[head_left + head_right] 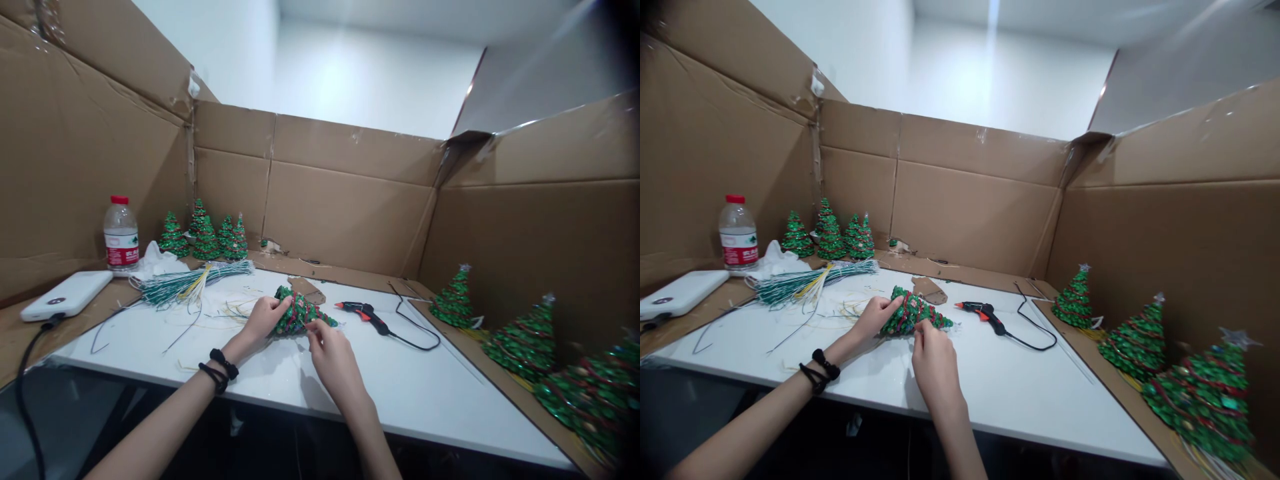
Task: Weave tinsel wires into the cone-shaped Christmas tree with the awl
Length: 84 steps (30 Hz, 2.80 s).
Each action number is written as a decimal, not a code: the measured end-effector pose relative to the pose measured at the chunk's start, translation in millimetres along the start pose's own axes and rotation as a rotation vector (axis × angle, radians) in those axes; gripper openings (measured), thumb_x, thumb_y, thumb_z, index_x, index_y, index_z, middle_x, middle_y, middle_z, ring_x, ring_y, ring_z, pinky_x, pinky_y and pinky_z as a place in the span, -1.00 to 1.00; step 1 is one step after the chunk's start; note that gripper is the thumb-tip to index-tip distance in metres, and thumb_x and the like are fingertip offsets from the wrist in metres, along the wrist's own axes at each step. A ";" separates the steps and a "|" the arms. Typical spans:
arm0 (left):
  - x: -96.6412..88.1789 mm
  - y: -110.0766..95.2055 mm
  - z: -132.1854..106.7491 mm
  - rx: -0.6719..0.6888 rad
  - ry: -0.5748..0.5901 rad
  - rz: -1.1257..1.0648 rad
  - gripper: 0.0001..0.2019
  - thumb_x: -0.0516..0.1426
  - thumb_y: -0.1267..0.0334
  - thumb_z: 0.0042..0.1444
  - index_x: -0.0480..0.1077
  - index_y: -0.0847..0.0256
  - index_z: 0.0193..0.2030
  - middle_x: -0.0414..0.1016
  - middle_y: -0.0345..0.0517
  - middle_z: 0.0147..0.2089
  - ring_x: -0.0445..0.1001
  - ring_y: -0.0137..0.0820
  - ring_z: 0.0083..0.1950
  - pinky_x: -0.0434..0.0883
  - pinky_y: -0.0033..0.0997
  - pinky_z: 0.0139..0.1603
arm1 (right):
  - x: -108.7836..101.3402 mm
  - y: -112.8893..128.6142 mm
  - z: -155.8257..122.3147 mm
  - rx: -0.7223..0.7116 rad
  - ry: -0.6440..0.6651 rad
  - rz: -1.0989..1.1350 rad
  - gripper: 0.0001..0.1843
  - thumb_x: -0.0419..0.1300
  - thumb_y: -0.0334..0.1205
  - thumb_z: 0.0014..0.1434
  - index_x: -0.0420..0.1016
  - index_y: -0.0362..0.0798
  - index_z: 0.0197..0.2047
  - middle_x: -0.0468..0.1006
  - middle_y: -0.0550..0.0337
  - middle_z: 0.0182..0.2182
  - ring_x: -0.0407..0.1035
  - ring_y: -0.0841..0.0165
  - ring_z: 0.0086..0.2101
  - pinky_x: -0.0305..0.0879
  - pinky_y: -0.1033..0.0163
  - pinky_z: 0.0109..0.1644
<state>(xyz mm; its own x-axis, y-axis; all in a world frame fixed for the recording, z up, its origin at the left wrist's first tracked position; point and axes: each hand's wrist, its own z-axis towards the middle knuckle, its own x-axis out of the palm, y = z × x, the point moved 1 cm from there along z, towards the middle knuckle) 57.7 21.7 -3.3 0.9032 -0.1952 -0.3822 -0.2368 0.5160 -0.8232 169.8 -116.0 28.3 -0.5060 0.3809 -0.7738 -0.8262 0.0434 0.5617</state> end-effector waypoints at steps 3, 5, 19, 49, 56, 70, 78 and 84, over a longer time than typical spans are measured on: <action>0.2 -0.3 -0.2 0.018 0.011 0.021 -0.46 -0.06 -0.23 0.00 -0.07 0.14 -0.72 -0.16 -0.33 -0.67 -0.13 -0.53 -0.58 -0.15 -0.43 -0.55 | 0.9 -1.0 0.3 -0.003 -0.008 -0.011 -0.76 -0.06 -0.39 0.25 0.44 -0.08 -0.22 0.57 0.07 -0.29 0.46 0.26 -0.25 0.19 0.32 -0.24; 0.3 -0.3 -0.2 0.022 0.005 0.015 -0.46 -0.06 -0.23 0.01 -0.06 0.14 -0.72 -0.15 -0.33 -0.67 -0.12 -0.53 -0.58 -0.15 -0.43 -0.55 | -0.1 -0.1 -0.7 -0.001 -0.009 -0.040 -0.76 -0.06 -0.40 0.25 0.43 -0.08 -0.22 0.57 0.08 -0.29 0.46 0.25 -0.27 0.18 0.32 -0.26; 2.3 2.2 -0.3 0.006 0.026 0.009 -0.49 -0.08 -0.21 0.04 -0.04 0.14 -0.68 -0.13 -0.33 -0.64 -0.11 -0.52 -0.57 -0.13 -0.44 -0.56 | -2.4 1.8 -0.2 0.025 -0.003 -0.123 -0.74 -0.07 -0.40 0.27 0.44 -0.08 -0.18 0.58 0.07 -0.30 0.46 0.23 -0.27 0.12 0.30 -0.31; 2.0 0.6 -2.5 -0.012 0.015 -0.062 -0.46 -0.04 -0.24 0.02 -0.01 0.16 -0.69 -0.11 -0.34 -0.66 -0.10 -0.52 -0.57 -0.12 -0.45 -0.56 | -1.2 -0.7 -0.5 -0.001 -0.023 -0.111 -0.74 -0.07 -0.39 0.27 0.44 -0.07 -0.21 0.57 0.08 -0.33 0.45 0.26 -0.28 0.10 0.34 -0.33; 1.9 1.3 -1.9 -0.015 0.028 -0.048 -0.46 -0.06 -0.26 0.03 -0.04 0.14 -0.67 -0.12 -0.34 -0.65 -0.10 -0.52 -0.57 -0.11 -0.45 -0.55 | -3.1 2.6 -2.3 0.007 -0.006 -0.101 -0.75 -0.07 -0.39 0.28 0.43 -0.06 -0.20 0.57 0.08 -0.31 0.45 0.25 -0.27 0.12 0.33 -0.32; 2.4 3.4 -1.8 -0.007 0.034 -0.023 -0.49 -0.08 -0.22 0.07 -0.03 0.15 -0.64 -0.11 -0.33 -0.62 -0.09 -0.51 -0.54 -0.10 -0.44 -0.54 | -2.2 2.5 -1.5 0.018 0.009 -0.119 -0.76 -0.08 -0.39 0.30 0.41 -0.09 -0.19 0.57 0.03 -0.27 0.45 0.21 -0.20 0.13 0.31 -0.27; 2.3 1.7 -1.4 -0.011 0.029 -0.003 -0.49 -0.08 -0.23 0.06 -0.02 0.15 -0.64 -0.10 -0.33 -0.62 -0.07 -0.50 -0.54 -0.08 -0.45 -0.55 | -0.7 5.5 -1.7 0.036 0.036 -0.141 -0.75 -0.11 -0.44 0.28 0.35 -0.11 -0.13 0.57 0.03 -0.28 0.45 0.23 -0.25 0.05 0.32 -0.35; 1.8 0.2 -2.9 -0.020 0.021 0.023 -0.51 -0.07 -0.19 0.07 0.02 0.16 -0.65 -0.05 -0.31 -0.63 -0.04 -0.48 -0.54 -0.06 -0.45 -0.55 | 5.5 6.6 0.2 0.041 0.048 -0.149 -0.67 -0.16 -0.51 0.24 0.31 -0.11 -0.05 0.57 0.01 -0.28 0.45 0.22 -0.28 0.00 0.30 -0.39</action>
<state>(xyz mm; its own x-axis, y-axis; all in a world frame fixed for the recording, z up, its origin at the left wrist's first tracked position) 58.2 19.1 -5.3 0.8898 -0.2010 -0.4096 -0.2648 0.5037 -0.8223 161.6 -113.4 27.9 -0.3907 0.3233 -0.8619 -0.8827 0.1342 0.4505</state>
